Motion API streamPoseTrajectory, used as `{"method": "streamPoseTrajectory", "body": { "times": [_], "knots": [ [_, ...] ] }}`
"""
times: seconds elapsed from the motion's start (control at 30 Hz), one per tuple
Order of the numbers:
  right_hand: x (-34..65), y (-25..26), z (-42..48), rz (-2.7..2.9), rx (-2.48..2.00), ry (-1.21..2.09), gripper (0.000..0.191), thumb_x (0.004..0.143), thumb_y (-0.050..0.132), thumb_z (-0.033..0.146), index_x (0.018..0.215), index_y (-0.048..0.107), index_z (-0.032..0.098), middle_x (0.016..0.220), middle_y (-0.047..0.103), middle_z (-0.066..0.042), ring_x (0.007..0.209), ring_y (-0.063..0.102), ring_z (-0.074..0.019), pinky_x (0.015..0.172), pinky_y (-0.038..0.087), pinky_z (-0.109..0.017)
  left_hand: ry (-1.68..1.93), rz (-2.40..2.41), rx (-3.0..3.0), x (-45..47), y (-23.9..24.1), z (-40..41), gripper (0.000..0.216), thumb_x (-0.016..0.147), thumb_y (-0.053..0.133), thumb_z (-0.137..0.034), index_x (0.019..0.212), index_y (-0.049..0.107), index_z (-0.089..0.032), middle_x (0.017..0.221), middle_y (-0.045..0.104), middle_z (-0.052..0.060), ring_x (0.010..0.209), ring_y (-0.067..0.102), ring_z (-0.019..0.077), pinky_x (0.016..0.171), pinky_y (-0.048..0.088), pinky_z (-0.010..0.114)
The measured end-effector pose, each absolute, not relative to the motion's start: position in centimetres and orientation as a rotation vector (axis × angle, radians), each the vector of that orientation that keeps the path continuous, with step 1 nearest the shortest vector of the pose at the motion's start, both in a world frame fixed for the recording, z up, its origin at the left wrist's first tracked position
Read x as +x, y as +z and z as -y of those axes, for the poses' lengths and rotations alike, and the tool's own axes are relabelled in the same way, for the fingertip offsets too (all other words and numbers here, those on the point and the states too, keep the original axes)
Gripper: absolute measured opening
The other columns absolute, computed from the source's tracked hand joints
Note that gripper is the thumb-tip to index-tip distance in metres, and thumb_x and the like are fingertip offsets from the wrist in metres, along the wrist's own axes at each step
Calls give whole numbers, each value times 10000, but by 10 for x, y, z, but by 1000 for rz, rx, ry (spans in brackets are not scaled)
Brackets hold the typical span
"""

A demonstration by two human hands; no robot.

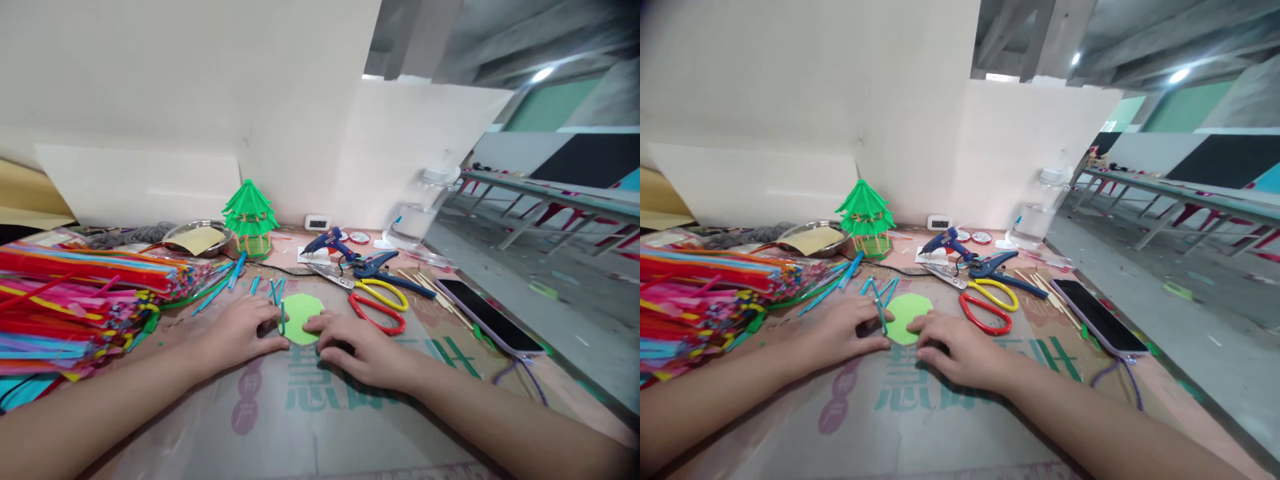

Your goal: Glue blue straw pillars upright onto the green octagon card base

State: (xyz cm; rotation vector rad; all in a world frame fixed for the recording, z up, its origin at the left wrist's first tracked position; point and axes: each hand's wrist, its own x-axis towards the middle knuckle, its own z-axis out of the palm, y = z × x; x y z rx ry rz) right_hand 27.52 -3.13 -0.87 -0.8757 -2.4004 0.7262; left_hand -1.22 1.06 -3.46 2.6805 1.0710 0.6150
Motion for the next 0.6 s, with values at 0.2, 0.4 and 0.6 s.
{"method": "streamPoseTrajectory", "body": {
  "times": [0.2, 0.4, 0.6],
  "knots": [
    [272, -11, 30, 2425, -878, 553, 174, 1016, 595, 294, 954, 723, 193, 1197, 782, -116, 1115, 737, -225, 977, 582, -383, 631, -1076, 2682, -12, -35, -10, 406, 902, 715, -609, 1013, 727, -219, 863, 692, 33, 854, 638, 223, 741, 446, 312],
    [270, -9, 29, 2437, -841, 461, 170, 1024, 588, 268, 929, 711, 200, 1136, 794, -91, 1069, 737, -205, 950, 584, -363, 875, -970, 2584, -17, -16, 1, 557, 943, 522, -748, 924, 710, -224, 721, 645, 15, 692, 579, 196, 699, 441, 326],
    [272, -10, 27, 2441, -836, 463, 152, 1020, 590, 248, 937, 708, 197, 1133, 793, -84, 1067, 741, -195, 937, 587, -342, 1287, -1175, 2148, -17, -7, 1, 417, 1056, 352, -490, 734, 435, -237, 698, 481, -3, 671, 484, 181, 663, 435, 324]
  ]
}}
